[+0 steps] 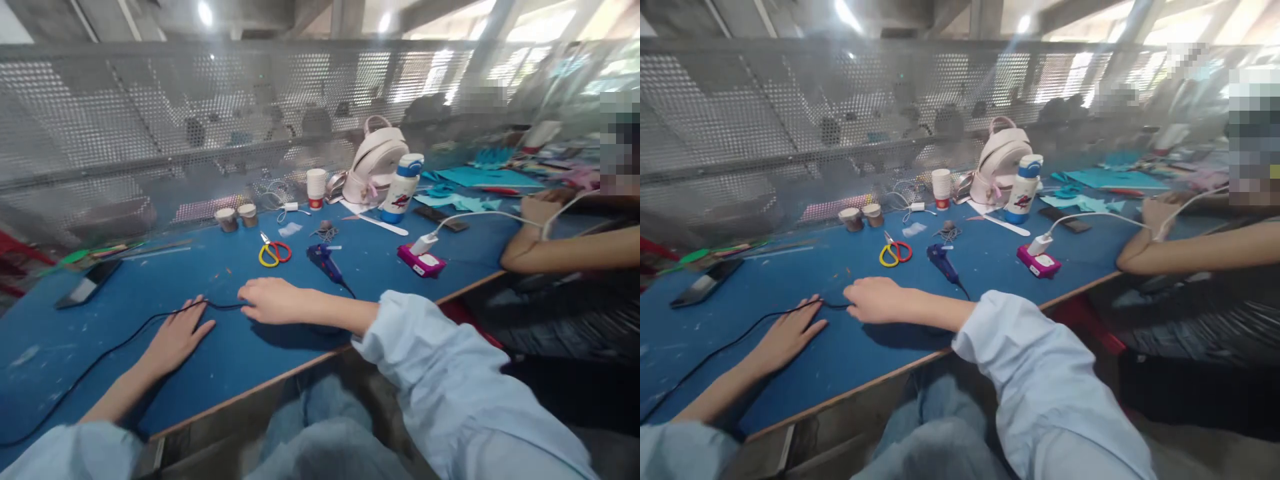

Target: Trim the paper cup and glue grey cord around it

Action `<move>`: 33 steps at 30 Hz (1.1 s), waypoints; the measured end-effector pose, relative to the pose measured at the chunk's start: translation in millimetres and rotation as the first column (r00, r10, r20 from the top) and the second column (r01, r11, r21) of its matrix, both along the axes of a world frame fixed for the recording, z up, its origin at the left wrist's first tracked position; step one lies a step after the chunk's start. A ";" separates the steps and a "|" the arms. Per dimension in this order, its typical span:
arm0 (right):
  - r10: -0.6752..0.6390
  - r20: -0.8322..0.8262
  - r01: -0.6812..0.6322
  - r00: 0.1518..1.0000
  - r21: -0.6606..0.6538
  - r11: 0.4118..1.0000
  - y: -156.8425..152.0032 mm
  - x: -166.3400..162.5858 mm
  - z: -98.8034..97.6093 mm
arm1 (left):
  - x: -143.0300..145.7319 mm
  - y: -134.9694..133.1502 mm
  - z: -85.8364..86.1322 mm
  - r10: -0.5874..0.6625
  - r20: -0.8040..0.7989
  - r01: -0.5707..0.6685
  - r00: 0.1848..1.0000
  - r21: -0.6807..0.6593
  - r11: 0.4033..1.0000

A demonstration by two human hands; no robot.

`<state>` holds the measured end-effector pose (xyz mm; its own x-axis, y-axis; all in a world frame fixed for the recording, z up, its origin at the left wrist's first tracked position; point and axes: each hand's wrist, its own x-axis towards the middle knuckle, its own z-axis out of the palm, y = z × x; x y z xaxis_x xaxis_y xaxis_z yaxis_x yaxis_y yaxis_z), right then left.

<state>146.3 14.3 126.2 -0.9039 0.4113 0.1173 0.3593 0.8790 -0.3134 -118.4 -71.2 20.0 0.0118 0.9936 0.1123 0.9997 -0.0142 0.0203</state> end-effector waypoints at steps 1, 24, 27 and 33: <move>0.040 -0.003 -0.040 0.999 0.016 0.999 -3.3 14.6 15.6 | -16.1 -0.3 2.3 0.051 0.008 -0.051 0.999 0.018 0.999; -0.746 0.101 0.632 0.658 0.464 0.620 368.7 65.4 53.8 | 49.5 10.4 9.4 -0.360 -0.064 0.335 0.931 0.547 0.767; -0.749 0.108 0.625 0.654 0.481 0.615 378.0 64.8 48.0 | 49.6 6.2 7.0 -0.379 -0.092 0.373 0.921 0.493 0.786; -0.743 0.073 0.619 0.665 0.502 0.603 375.3 65.7 44.4 | 59.5 5.4 7.3 -0.404 -0.026 0.372 0.914 0.449 0.813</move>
